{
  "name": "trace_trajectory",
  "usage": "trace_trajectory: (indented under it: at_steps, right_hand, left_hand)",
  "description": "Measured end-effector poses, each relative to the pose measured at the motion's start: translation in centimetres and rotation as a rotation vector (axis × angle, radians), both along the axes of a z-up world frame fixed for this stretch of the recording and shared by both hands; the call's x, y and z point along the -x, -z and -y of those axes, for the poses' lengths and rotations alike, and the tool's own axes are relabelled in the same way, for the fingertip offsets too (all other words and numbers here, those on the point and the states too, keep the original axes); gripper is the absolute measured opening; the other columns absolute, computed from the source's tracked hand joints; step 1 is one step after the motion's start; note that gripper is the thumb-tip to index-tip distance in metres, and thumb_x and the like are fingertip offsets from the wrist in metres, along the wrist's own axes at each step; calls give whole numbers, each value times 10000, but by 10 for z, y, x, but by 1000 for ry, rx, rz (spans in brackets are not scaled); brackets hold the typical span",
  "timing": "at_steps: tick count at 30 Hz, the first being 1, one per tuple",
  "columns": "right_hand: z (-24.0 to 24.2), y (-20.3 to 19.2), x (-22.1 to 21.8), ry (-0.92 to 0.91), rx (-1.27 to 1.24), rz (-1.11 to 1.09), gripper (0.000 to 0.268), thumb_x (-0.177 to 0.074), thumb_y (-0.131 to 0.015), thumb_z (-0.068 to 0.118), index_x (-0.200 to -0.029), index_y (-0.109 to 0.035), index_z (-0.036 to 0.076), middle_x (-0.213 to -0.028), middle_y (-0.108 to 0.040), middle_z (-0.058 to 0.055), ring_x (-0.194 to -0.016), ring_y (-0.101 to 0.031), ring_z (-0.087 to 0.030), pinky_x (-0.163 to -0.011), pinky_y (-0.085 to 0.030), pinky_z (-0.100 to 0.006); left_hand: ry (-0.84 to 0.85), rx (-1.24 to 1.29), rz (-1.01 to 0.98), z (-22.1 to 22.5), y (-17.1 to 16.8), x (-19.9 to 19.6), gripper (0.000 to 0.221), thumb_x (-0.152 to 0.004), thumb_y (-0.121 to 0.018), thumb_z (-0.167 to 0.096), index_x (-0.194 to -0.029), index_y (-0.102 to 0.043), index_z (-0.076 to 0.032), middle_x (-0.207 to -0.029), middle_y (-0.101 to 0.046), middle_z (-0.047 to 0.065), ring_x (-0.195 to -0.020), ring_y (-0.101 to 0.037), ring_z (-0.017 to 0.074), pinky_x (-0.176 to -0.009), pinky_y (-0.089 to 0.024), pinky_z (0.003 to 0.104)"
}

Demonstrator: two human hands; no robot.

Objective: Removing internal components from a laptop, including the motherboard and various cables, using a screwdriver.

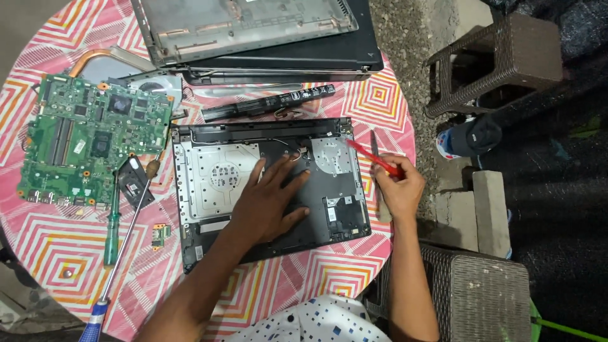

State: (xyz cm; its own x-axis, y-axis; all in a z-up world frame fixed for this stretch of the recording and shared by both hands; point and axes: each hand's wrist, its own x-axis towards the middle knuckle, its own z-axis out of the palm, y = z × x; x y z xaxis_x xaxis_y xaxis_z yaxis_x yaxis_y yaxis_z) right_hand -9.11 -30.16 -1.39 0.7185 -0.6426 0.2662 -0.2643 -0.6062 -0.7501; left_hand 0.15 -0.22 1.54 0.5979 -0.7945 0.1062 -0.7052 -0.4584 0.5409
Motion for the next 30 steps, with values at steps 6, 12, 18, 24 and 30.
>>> trace_trajectory:
  at_steps: [6,12,18,24,30]
  right_hand:
    - [-1,-11,-3,3,-104,53,193,-807,-716,28,-977,-757,109,-649,-588,-25,-639,-471,-100,-582,-417,-251]
    - [9,6,4,-25,-73,42,167,-834,-749,37,-989,-770,97,-650,-559,-56,-635,-458,-121,-584,-389,-272]
    - [7,-1,1,-121,8,16,123,-916,-791,154,-1021,-769,93,-818,-656,-156,-684,-533,-212,-642,-434,-359]
    - [4,-3,1,-129,107,-3,113,-949,-738,92,-1059,-761,86,-872,-689,-189,-780,-650,-356,-719,-482,-436]
    - [-13,-30,-3,-106,159,-21,128,-979,-707,74,-1097,-757,81,-909,-679,-179,-851,-664,-383,-761,-490,-456]
  left_hand:
    - [-2,7,3,-2,-3,0,648,-928,-525,-562,-1472,-465,-214,-1555,-394,158,-1469,-333,336,-1200,-112,591]
    - [0,-27,-32,-1,-4,-1,651,-928,-510,-569,-1482,-453,-232,-1572,-373,150,-1481,-311,325,-1210,-87,574]
    - [-4,-36,-48,0,-5,0,656,-929,-516,-569,-1488,-448,-234,-1566,-380,158,-1476,-319,331,-1210,-81,573]
    - [2,-42,-64,-1,-9,-1,653,-927,-517,-558,-1495,-436,-246,-1570,-379,150,-1478,-317,323,-1217,-73,558]
    - [15,-60,-86,0,-11,-3,661,-935,-484,-572,-1500,-428,-234,-1564,-384,166,-1480,-313,330,-1216,-66,566]
